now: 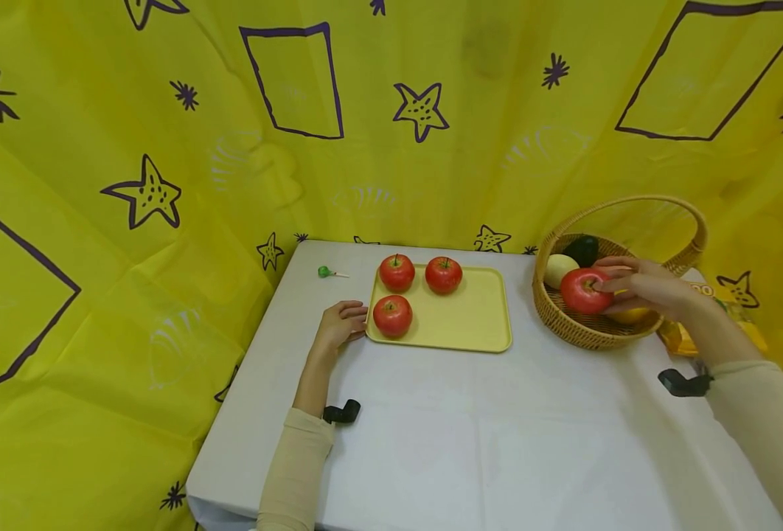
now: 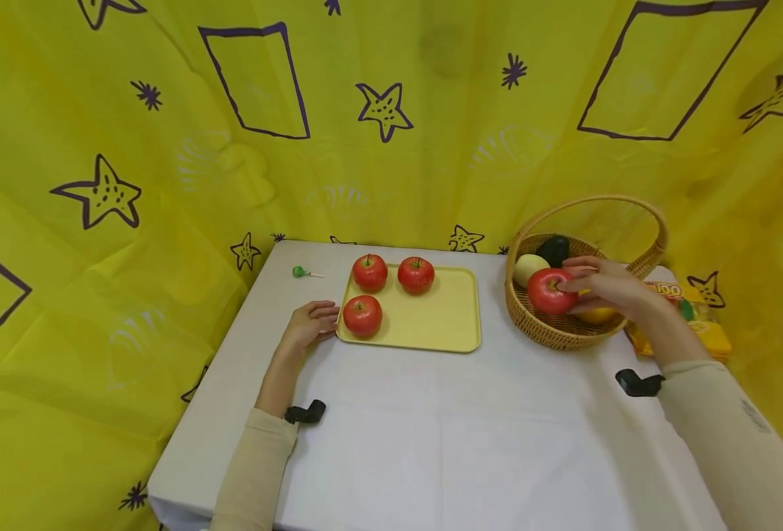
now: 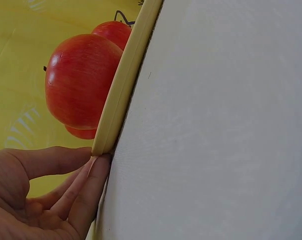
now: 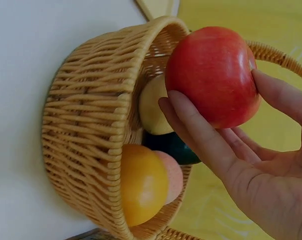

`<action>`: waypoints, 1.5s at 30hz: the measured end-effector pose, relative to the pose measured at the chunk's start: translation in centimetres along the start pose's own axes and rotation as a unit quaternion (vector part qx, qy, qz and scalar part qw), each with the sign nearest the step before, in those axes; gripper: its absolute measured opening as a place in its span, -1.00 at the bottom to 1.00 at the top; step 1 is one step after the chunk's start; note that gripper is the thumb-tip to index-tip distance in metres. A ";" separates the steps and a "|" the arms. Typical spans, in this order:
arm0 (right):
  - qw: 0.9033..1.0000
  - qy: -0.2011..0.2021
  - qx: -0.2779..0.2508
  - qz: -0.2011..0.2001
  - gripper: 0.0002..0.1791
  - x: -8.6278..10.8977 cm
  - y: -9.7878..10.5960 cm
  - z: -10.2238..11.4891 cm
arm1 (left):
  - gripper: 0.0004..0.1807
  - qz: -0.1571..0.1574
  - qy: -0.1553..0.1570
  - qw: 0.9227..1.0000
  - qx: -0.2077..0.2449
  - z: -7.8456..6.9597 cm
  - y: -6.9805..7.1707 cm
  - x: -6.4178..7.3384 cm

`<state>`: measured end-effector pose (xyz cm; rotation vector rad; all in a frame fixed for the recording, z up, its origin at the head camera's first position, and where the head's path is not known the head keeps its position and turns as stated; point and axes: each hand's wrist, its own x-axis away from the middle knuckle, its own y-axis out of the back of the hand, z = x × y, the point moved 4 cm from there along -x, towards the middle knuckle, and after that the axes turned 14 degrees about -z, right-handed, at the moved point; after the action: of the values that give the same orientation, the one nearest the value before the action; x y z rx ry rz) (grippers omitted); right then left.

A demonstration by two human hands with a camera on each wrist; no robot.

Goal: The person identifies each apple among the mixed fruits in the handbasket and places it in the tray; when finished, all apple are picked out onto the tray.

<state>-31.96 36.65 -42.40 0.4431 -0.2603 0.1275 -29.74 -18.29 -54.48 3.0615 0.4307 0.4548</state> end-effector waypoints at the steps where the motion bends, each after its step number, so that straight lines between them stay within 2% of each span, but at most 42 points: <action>1: 1.000 -0.001 0.001 0.000 -0.15 0.2 0.0 0.2 | -0.40 0.000 0.000 1.000 -0.001 0.0 0.0 0.0; 10: 1.000 0.006 0.019 -0.015 -0.16 2.1 -0.5 2.0 | -0.41 -0.010 0.004 1.000 -0.010 0.2 -0.2 -0.3; 19: 1.000 0.017 -0.008 -0.006 -0.25 3.1 -1.6 3.6 | -0.41 -0.009 0.004 1.000 -0.008 0.3 -0.1 -0.6; 29: 0.998 0.026 -0.058 0.007 -0.38 2.8 -3.7 4.9 | -0.41 -0.011 0.004 1.000 -0.015 0.3 -0.1 -0.5; 36: 0.997 0.039 -0.058 0.010 -0.27 2.2 -5.7 5.7 | -0.42 -0.007 -0.001 1.000 -0.006 0.2 -0.1 -0.4; 41: 0.998 0.031 -0.063 0.010 -0.24 1.8 -6.9 6.3 | -0.41 0.000 -0.001 1.000 -0.004 0.1 0.0 -0.4; 45: 0.997 0.031 -0.074 0.023 -0.23 1.4 -7.9 6.6 | -0.42 -0.005 -0.002 1.000 -0.004 0.2 -0.1 -0.4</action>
<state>-30.69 26.79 -39.44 0.2857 -0.2166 0.1657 -30.04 -18.33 -54.75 3.0501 0.4434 0.4502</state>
